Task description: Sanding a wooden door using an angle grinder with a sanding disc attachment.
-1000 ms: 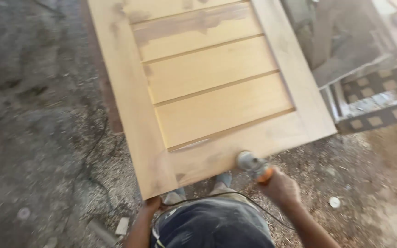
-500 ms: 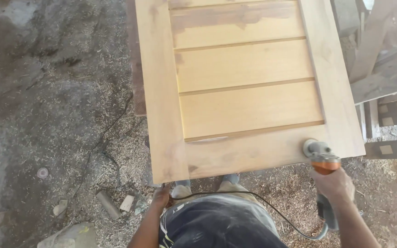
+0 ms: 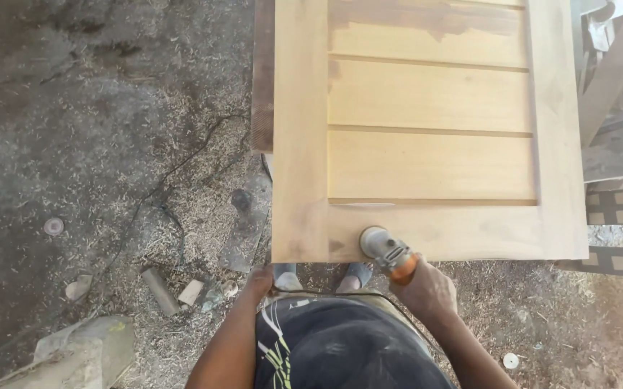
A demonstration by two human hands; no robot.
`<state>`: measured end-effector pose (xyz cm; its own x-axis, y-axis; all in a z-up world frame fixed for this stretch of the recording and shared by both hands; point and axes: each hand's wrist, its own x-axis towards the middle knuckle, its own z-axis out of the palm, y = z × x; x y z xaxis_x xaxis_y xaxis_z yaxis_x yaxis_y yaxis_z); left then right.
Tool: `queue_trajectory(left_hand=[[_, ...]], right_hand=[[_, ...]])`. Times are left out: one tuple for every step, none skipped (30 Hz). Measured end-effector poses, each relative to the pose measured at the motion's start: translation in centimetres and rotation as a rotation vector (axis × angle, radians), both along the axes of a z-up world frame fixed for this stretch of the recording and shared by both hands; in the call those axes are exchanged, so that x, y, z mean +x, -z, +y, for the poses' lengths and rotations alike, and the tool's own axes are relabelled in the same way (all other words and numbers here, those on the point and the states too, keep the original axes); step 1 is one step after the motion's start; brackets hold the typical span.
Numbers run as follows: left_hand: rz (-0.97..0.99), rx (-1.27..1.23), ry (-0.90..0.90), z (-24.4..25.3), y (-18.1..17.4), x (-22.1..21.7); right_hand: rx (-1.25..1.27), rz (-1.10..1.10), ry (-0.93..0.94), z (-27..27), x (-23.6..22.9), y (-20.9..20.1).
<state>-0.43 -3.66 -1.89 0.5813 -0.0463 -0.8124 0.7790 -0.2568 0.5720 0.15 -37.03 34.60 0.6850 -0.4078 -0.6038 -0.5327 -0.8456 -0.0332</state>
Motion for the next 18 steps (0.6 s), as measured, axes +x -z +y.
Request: queue_trajectory(left_hand=[[0.013, -0.009, -0.018, 0.4, 0.1, -0.6], [0.014, -0.023, -0.036, 0.4, 0.3, -0.1], [0.005, -0.032, -0.035, 0.3, 0.4, 0.9], [0.046, -0.022, -0.062, 0.4, 0.3, 0.9], [0.088, -0.012, -0.089, 0.6, 0.3, 0.9], [0.092, -0.016, -0.092, 0.6, 0.3, 0.5], [0.116, -0.002, -0.097, 0.7, 0.3, 0.1], [0.135, 0.012, -0.103, 0.5, 0.3, 0.3], [0.133, 0.007, -0.106, 0.3, 0.4, 0.7], [0.118, 0.005, -0.116, 0.1, 0.5, 0.5], [0.104, 0.002, -0.125, -0.2, 0.5, 0.3], [0.108, -0.001, -0.127, -0.4, 0.7, 0.4], [0.104, -0.015, -0.144, -0.7, 0.9, 0.5], [0.103, -0.030, -0.160, -1.0, 1.0, 0.5], [0.109, -0.034, -0.160, -1.3, 1.4, 0.6], [0.059, -0.035, -0.138, -1.5, 1.7, 0.3], [0.008, -0.036, -0.116, -1.7, 2.1, 0.0], [0.016, -0.036, -0.119, -1.9, 2.3, -0.2]], right_hand=[[0.011, -0.007, -0.021, 1.4, -0.2, -0.8], [0.018, -0.027, -0.042, 2.6, 0.3, -1.7], [0.008, -0.037, -0.041, 3.1, 0.6, -1.9], [0.016, -0.044, -0.059, 3.7, 0.6, -2.1], [0.023, -0.051, -0.076, 4.3, 0.5, -2.3], [0.020, -0.047, -0.079, 4.4, 0.1, -1.9], [0.029, -0.059, -0.109, 4.6, -0.2, -1.6], [0.038, -0.076, -0.140, 4.5, -0.3, -1.2], [0.034, -0.078, -0.144, 4.4, -0.2, -0.9], [0.037, -0.083, -0.152, 4.3, -0.3, -0.7], [0.040, -0.087, -0.161, 4.2, -0.5, -0.5], [0.036, -0.083, -0.163, 3.9, -0.6, -0.4], [0.031, -0.078, -0.147, 3.6, -0.6, -0.2], [0.025, -0.070, -0.128, 3.4, -0.7, -0.1], [0.021, -0.064, -0.129, 3.0, -0.9, 0.0], [0.017, -0.051, -0.112, 2.7, -1.2, 0.1], [0.012, -0.038, -0.095, 2.4, -1.6, 0.1], [0.012, -0.029, -0.099, 2.2, -1.8, 0.3]])
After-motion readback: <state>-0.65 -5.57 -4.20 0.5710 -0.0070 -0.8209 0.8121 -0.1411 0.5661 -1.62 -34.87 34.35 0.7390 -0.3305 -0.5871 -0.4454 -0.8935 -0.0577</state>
